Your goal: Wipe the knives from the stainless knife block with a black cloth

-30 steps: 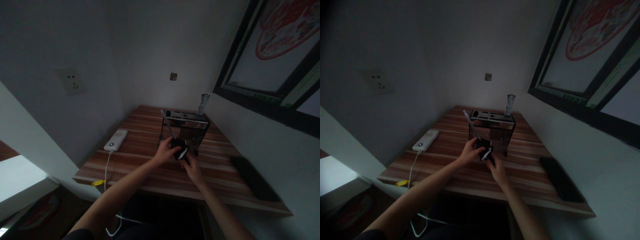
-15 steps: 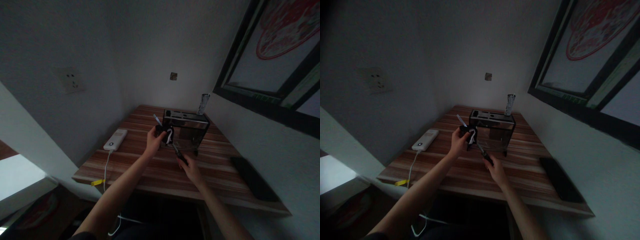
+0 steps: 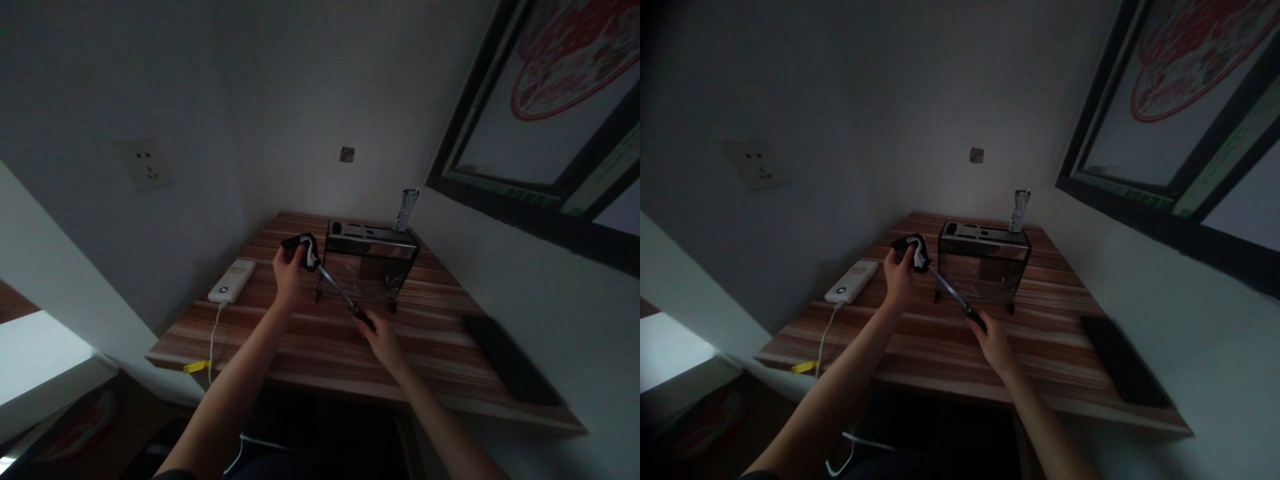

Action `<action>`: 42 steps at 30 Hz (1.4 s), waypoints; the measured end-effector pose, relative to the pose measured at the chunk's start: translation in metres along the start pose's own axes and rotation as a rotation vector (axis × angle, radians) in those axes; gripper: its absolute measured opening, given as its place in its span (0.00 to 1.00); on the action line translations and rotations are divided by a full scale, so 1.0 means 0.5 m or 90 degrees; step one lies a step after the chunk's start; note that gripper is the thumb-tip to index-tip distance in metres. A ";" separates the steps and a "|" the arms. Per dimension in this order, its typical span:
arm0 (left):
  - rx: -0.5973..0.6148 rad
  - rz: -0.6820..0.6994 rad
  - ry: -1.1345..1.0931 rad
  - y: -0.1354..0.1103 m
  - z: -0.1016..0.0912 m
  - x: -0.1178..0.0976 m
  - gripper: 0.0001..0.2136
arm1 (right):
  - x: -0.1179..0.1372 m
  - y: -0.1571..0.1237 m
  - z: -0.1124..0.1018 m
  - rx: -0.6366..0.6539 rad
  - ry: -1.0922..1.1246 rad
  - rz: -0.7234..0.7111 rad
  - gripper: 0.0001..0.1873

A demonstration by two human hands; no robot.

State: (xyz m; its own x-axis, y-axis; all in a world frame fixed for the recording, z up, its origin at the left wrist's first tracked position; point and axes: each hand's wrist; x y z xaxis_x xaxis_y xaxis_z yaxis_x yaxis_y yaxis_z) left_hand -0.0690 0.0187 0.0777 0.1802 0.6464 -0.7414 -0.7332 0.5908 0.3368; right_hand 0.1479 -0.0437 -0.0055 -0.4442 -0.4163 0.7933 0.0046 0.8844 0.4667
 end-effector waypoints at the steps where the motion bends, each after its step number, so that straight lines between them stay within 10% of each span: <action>1: -0.005 -0.002 -0.007 0.002 0.000 0.001 0.12 | 0.001 0.000 0.000 0.002 0.000 0.000 0.15; 42: -0.036 -0.084 -0.133 0.004 0.001 0.005 0.11 | -0.009 0.007 -0.007 -0.094 -0.075 -0.044 0.15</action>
State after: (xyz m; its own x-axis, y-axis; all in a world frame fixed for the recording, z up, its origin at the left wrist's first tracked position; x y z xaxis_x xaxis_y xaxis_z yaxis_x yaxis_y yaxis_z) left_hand -0.0698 0.0217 0.0768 0.4048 0.6545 -0.6386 -0.7285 0.6529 0.2074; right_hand 0.1533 -0.0394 -0.0061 -0.5492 -0.4401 0.7104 0.0985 0.8101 0.5780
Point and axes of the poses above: each hand's wrist, its own y-axis towards the middle knuckle, its own z-axis out of the palm, x = y × z, and after that the axes turned 14 degrees about -x, right-handed
